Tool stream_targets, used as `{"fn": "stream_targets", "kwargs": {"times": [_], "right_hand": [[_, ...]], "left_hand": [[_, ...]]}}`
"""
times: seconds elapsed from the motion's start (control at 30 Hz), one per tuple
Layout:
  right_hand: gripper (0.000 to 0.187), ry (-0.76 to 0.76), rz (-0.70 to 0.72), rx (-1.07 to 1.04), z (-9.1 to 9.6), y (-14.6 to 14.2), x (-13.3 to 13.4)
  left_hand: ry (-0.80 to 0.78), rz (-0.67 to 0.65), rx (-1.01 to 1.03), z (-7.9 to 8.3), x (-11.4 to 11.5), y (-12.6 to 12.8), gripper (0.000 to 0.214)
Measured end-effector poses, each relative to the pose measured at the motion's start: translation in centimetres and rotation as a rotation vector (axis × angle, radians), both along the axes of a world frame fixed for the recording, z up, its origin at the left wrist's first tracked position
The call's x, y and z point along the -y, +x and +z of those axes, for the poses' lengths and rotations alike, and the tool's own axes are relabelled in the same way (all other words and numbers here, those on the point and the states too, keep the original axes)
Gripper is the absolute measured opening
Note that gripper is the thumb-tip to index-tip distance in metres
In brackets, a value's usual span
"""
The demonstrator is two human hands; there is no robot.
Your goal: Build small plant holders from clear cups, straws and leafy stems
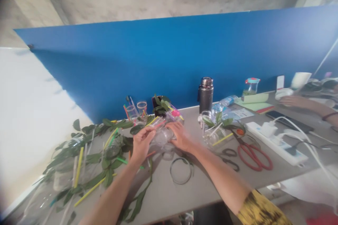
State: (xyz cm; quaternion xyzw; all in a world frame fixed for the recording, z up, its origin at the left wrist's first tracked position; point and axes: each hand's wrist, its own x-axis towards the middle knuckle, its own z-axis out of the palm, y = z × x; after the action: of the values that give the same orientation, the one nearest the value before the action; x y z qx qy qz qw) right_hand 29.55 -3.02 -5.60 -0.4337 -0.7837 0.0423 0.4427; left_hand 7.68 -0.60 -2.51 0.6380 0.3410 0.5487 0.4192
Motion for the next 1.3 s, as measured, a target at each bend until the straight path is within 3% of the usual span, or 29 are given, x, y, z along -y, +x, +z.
{"fn": "stream_targets", "kwargs": {"times": [0.3,0.5,0.6,0.63,0.7,0.8,0.87,0.9,1.0,1.1,1.2,1.3], "right_hand": [[0.058,0.115,-0.044,-0.053,0.3,-0.4,0.3],[0.062,0.17,-0.157,-0.151,0.4,-0.2,0.3],[0.06,0.18,-0.199,-0.196,0.1,0.0,0.1],[0.059,0.171,-0.211,-0.213,0.0,0.1,0.0],[0.056,0.144,-0.23,-0.245,-0.2,0.2,-0.1],[0.05,0.087,-0.233,-0.279,-0.2,0.3,0.0],[0.049,0.041,-0.212,-0.303,-0.2,0.2,0.2],[0.05,0.019,-0.194,-0.319,-0.2,0.0,0.4],[0.056,-0.039,-0.114,-0.376,-0.2,-0.8,0.7],[0.059,-0.088,-0.014,-0.41,0.0,-1.7,1.1],[0.06,-0.179,0.072,-0.448,0.5,-1.9,1.3],[0.064,-0.29,0.065,-0.629,1.0,-1.2,1.1]], "left_hand": [[-0.033,-0.048,0.205,-0.2,-0.4,0.3,0.049],[0.034,-0.086,-0.15,-0.9,0.5,0.6,0.063],[0.14,-0.082,-0.234,-0.9,1.0,0.9,0.038],[0.161,-0.075,-0.217,-0.9,1.0,1.0,0.024],[0.142,-0.055,-0.185,-0.9,1.0,1.0,0.018],[0.042,-0.002,-0.171,-1.1,0.7,0.7,0.034],[0.027,0.019,-0.117,-1.2,0.4,0.7,0.03],[0.023,0.005,-0.075,-1.3,0.3,0.8,0.025],[-0.028,-0.169,0.054,-1.3,0.4,1.3,0.051],[-0.057,-0.316,0.101,-1.3,0.7,1.9,0.061],[-0.049,-0.262,0.106,-1.1,0.7,2.0,0.061],[-0.115,-0.234,0.216,-0.5,0.3,1.3,0.059]]}}
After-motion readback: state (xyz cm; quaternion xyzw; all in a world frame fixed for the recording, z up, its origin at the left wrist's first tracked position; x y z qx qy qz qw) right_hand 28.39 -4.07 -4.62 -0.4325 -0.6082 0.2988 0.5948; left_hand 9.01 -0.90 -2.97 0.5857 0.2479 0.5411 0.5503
